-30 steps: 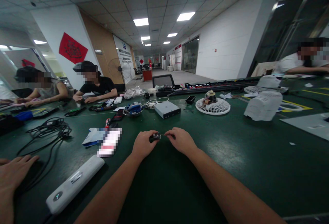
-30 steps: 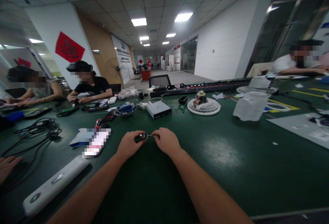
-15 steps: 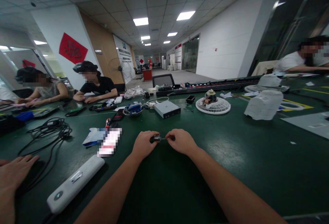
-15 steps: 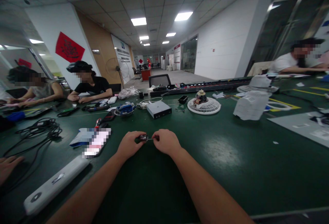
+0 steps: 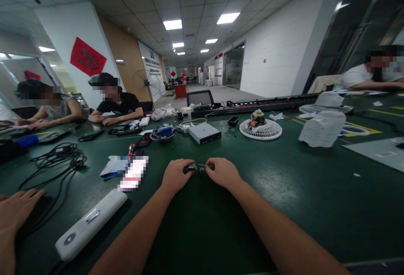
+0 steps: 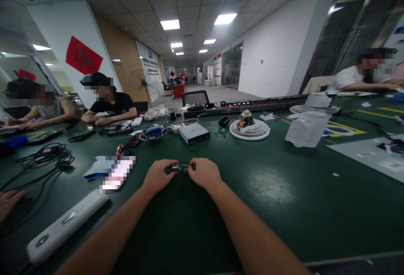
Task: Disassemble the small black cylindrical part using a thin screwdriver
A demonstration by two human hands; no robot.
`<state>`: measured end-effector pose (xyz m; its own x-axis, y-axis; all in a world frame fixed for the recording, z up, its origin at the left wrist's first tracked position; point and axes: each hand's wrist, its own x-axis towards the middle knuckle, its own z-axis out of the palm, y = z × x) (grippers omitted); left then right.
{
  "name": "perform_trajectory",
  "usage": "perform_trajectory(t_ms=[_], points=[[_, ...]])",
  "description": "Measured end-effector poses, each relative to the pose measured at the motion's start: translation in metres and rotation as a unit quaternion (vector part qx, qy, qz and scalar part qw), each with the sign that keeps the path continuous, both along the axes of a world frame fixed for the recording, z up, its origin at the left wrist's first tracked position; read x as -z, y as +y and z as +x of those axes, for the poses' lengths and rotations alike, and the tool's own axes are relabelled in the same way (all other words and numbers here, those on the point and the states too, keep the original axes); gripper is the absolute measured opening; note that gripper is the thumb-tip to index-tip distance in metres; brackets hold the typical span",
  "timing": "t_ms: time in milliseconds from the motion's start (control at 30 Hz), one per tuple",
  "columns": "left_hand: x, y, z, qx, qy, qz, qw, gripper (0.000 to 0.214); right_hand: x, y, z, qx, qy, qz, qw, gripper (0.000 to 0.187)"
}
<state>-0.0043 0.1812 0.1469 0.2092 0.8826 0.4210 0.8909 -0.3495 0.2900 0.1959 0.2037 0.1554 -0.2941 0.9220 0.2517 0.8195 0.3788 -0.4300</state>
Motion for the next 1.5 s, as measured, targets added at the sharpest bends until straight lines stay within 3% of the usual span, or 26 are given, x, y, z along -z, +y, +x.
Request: perform_trajectory(t_ms=[133,333,500,667,833,1100,1300,1500], points=[[0.002,0.003,-0.002,-0.013,0.0,0.003,1.0,0.031,0.003,0.004,0.001,0.031,0.003,-0.014,0.999,0.019],[0.006,0.004,-0.005,-0.036,-0.022,-0.011,0.999,0.029,0.01,0.01,-0.002,0.008,0.003,-0.018,1.0,0.027],[0.007,0.005,-0.005,-0.032,-0.034,-0.018,0.999,0.028,0.01,0.01,-0.004,-0.018,-0.008,-0.054,0.998,0.019],[0.008,0.006,-0.004,-0.026,-0.039,-0.021,0.999,0.029,0.009,0.008,-0.004,-0.01,0.059,-0.043,0.997,0.012],[0.004,0.003,-0.002,0.002,-0.037,-0.024,0.999,0.029,0.009,0.006,-0.007,-0.043,0.169,-0.039,0.984,0.015],[-0.002,-0.004,0.005,0.053,-0.008,-0.025,0.998,0.03,0.012,0.009,-0.007,-0.109,0.2,0.008,0.974,0.013],[-0.004,-0.007,0.006,0.047,0.005,-0.018,0.999,0.028,0.012,0.008,-0.006,-0.104,0.197,-0.031,0.974,0.013],[-0.006,-0.007,0.004,0.093,0.003,-0.012,0.996,0.029,0.011,0.008,-0.006,-0.089,0.187,-0.013,0.978,0.007]])
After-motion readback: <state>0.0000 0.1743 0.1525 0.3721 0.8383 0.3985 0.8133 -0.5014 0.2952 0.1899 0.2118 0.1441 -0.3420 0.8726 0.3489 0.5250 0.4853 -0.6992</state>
